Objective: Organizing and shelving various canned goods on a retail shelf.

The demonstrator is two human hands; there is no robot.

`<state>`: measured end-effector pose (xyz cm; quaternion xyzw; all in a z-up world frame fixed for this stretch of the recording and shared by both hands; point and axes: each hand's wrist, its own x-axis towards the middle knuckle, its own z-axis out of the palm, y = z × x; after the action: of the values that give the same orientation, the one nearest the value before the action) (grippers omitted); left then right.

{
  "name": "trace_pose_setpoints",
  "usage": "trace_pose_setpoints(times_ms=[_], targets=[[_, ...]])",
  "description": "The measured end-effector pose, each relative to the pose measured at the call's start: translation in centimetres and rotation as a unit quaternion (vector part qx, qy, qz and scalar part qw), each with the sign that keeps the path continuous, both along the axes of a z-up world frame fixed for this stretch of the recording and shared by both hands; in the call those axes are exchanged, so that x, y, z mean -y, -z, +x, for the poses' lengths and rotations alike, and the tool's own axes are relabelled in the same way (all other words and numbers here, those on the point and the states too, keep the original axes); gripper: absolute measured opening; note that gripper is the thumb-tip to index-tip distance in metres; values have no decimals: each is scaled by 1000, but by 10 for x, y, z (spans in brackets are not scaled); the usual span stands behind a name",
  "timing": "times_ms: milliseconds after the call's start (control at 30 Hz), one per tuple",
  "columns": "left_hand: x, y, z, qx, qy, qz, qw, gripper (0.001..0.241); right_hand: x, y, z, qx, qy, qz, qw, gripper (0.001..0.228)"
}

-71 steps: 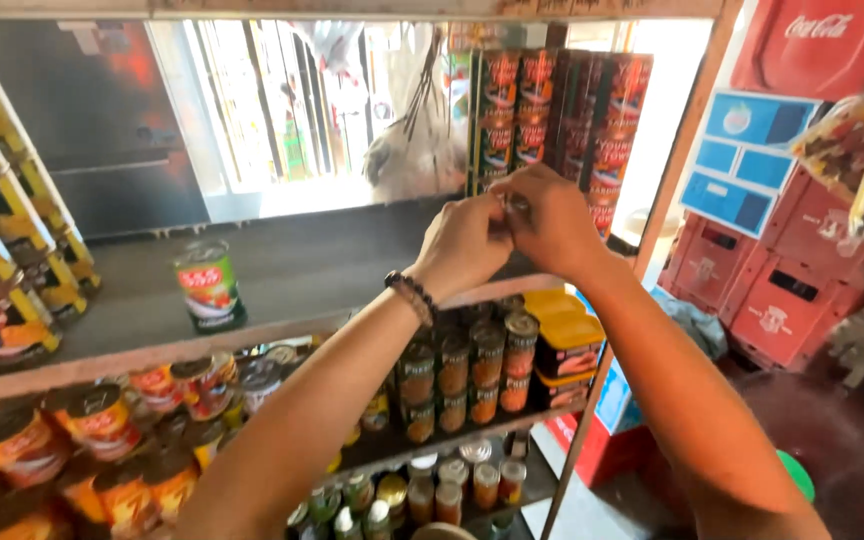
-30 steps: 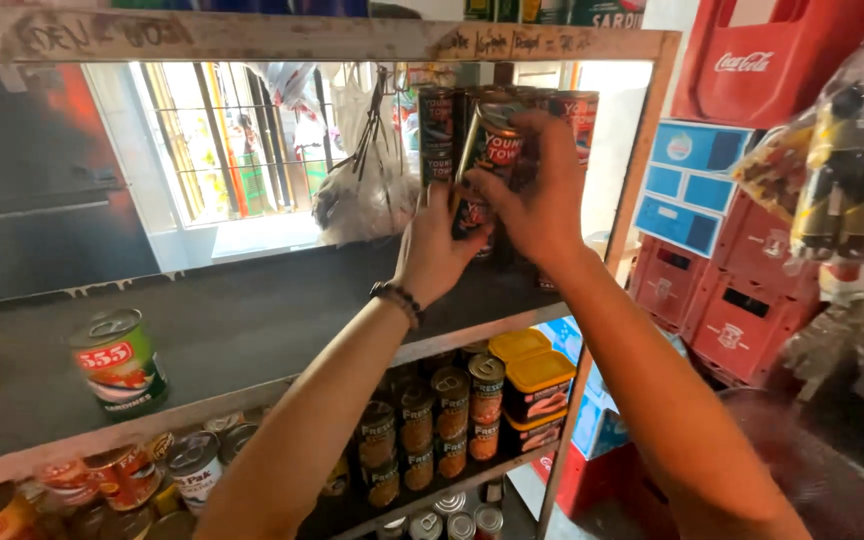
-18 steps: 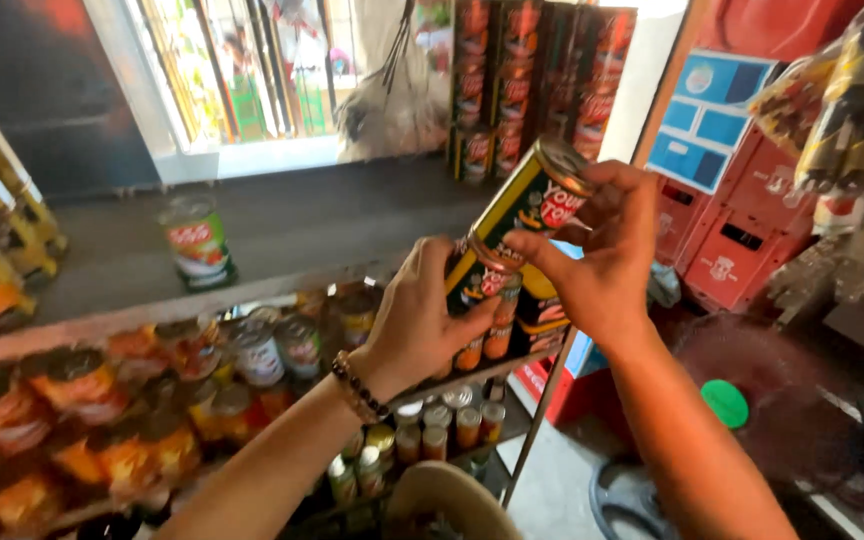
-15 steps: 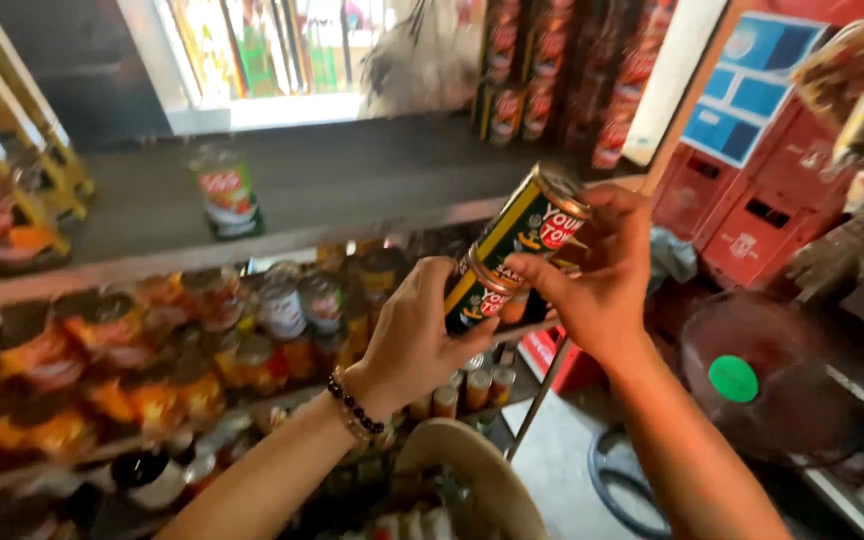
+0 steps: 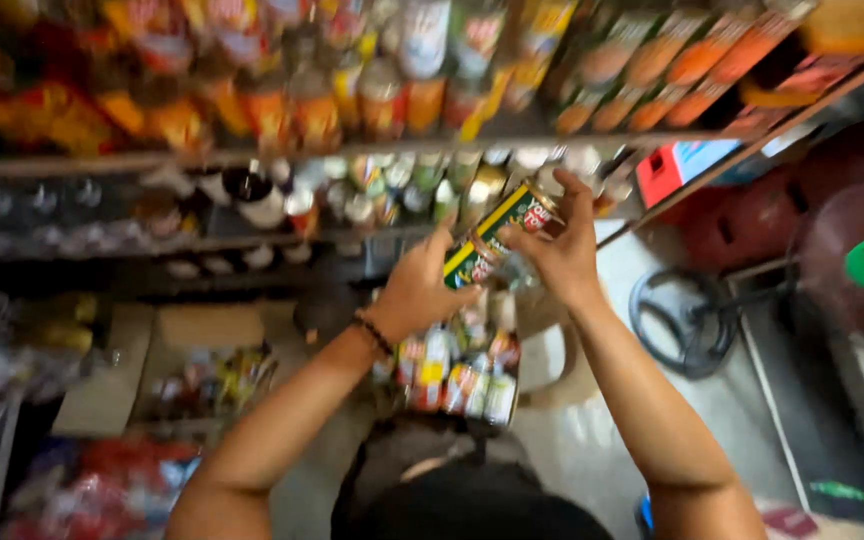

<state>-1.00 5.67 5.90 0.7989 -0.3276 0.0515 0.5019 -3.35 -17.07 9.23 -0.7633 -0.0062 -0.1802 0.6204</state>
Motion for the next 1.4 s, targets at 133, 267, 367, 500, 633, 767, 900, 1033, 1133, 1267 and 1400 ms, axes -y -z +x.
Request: trace_pose_setpoints(times_ms=[133, 267, 367, 500, 633, 767, 900, 1033, 1133, 1267, 1400], targets=[[-22, 37, -13, -116, -25, 116, 986, 60, -13, 80, -5, -96, 11, 60, 994, 86], [-40, 93, -24, -161, -15, 138, 977, 60, -24, 150, -21, -181, 38, 170, 968, 78], [-52, 134, -30, -214, -27, 170, 962, 64, -28, 181, -35, -238, 72, 183, 951, 79], [-62, 231, -34, -273, -143, 217, 926, 68, -35, 199, -49, -329, 107, 4, 938, 86], [-48, 267, -35, -313, -212, 187, 907, 65, -42, 252, -53, -353, 93, -106, 925, 92], [-32, 291, -41, -345, -283, 98, 890, 60, -62, 254, -51, -344, 62, -164, 922, 87], [-17, 324, -44, -254, -321, 11, 912, 61, -81, 232, -45, -341, 63, -298, 890, 85], [-5, 301, -44, -288, -330, 31, 899, 61, -78, 242, -32, -356, 64, -330, 872, 88], [-3, 287, -40, -343, -298, 58, 889, 63, -77, 245, -29, -380, 71, -355, 851, 86], [-4, 310, -34, -238, -270, 66, 931, 68, -72, 244, -27, -398, 66, -363, 840, 89], [-11, 306, -28, -218, -246, 77, 941, 74, -65, 245, -32, -418, 64, -346, 837, 86]])
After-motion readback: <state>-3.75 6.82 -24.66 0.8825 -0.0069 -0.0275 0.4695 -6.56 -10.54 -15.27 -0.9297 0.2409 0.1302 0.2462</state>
